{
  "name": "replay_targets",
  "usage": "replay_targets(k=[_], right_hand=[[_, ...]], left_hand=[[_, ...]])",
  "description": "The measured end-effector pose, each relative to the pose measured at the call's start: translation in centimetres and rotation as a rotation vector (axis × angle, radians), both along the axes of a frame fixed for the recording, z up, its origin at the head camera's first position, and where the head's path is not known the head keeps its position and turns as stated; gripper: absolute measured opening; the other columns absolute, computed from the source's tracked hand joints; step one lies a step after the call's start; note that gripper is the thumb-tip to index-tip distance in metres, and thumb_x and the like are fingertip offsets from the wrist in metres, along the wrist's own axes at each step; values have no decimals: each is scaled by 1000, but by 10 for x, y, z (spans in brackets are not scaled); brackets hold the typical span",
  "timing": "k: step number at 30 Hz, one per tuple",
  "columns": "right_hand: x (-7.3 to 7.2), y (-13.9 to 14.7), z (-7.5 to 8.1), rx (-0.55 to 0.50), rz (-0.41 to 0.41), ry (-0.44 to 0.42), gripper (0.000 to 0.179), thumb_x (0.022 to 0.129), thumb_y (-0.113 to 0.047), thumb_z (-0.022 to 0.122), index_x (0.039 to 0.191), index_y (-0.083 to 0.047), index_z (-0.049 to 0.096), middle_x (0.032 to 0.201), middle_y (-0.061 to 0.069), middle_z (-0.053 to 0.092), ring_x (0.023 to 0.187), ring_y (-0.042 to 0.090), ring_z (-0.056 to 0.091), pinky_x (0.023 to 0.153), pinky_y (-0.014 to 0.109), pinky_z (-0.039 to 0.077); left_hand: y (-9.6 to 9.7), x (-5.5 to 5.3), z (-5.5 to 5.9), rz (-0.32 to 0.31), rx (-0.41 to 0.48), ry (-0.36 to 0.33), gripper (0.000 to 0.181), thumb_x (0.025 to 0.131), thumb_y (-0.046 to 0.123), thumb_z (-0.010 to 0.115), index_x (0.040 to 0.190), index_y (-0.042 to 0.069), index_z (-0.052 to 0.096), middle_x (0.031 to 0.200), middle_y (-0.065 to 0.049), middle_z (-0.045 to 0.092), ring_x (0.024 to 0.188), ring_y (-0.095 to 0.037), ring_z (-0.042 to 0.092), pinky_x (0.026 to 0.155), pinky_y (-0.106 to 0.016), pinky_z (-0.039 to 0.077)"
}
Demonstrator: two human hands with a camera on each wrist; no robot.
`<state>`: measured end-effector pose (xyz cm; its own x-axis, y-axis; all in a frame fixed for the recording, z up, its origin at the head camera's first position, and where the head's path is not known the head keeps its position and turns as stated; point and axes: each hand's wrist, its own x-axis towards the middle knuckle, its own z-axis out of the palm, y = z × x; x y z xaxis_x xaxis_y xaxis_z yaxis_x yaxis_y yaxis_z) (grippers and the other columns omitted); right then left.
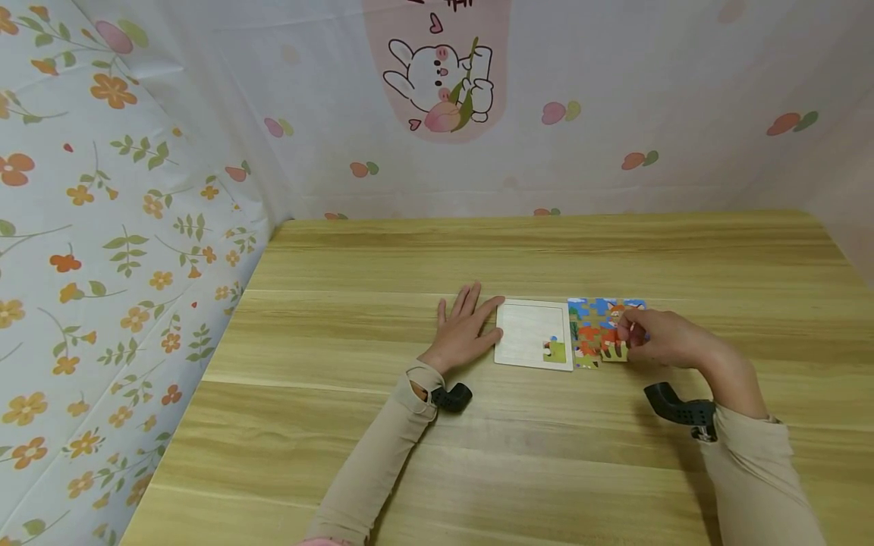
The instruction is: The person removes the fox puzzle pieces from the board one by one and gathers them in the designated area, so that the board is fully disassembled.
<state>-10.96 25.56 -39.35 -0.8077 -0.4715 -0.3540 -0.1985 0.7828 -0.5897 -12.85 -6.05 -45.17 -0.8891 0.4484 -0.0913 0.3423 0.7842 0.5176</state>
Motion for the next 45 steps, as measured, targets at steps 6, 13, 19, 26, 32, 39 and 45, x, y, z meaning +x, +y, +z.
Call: replay_targets(k=[6, 13, 19, 26, 32, 39, 45], right_hand=[[-1, 3, -2, 14, 4, -24, 19, 77, 0, 61, 88, -5, 47, 75, 1, 45, 65, 16, 41, 56, 30, 33], [-5, 3, -8, 12, 27, -23, 21, 71, 3, 63, 84, -5, 48, 72, 0, 43, 63, 15, 40, 56, 29, 32], [-7, 5, -10, 33, 32, -7, 22, 68, 4, 63, 81, -5, 48, 70, 0, 42, 63, 15, 39, 56, 30, 32], [-7, 4, -10, 42, 17, 1, 18, 71, 5, 60, 83, -4, 50, 71, 1, 44, 64, 16, 40, 58, 31, 33], [-4, 1, -7, 46, 6, 36, 12, 82, -4, 63, 83, -4, 51, 73, 1, 47, 63, 16, 43, 56, 31, 35], [-5, -11, -6, 24, 10, 100, 11, 86, -9, 62, 82, -8, 51, 69, -3, 46, 59, 13, 42, 53, 28, 35], [-4, -18, -9, -13, 21, 113, 12, 86, -10, 62, 84, -6, 52, 69, -2, 48, 58, 12, 42, 53, 29, 36]], left_hand=[[-1, 0, -1, -4, 7, 4, 53, 96, 38, 44, 147, 27, 30, 155, -9, 4, 141, -22, -4, 106, -55, -7], [-1, 0, -1, 5, -2, -4, 54, 96, 39, 43, 147, 28, 29, 155, -8, 4, 141, -21, -5, 106, -54, -8], [-1, 0, 0, 3, 6, -8, 54, 96, 39, 44, 147, 28, 30, 155, -8, 4, 141, -21, -5, 106, -54, -8], [-1, -1, -2, -1, 9, 2, 54, 96, 39, 44, 147, 28, 30, 155, -9, 4, 141, -22, -4, 106, -54, -8], [-1, -1, -3, -5, 11, 9, 53, 96, 39, 44, 147, 27, 30, 155, -9, 4, 141, -22, -4, 106, -55, -7], [-1, -1, -4, 0, 5, 7, 54, 96, 39, 44, 147, 28, 30, 155, -8, 4, 141, -22, -4, 106, -54, -7], [0, -1, -4, -4, 4, 7, 54, 96, 39, 43, 147, 28, 29, 155, -9, 4, 141, -22, -5, 106, -55, -7]])
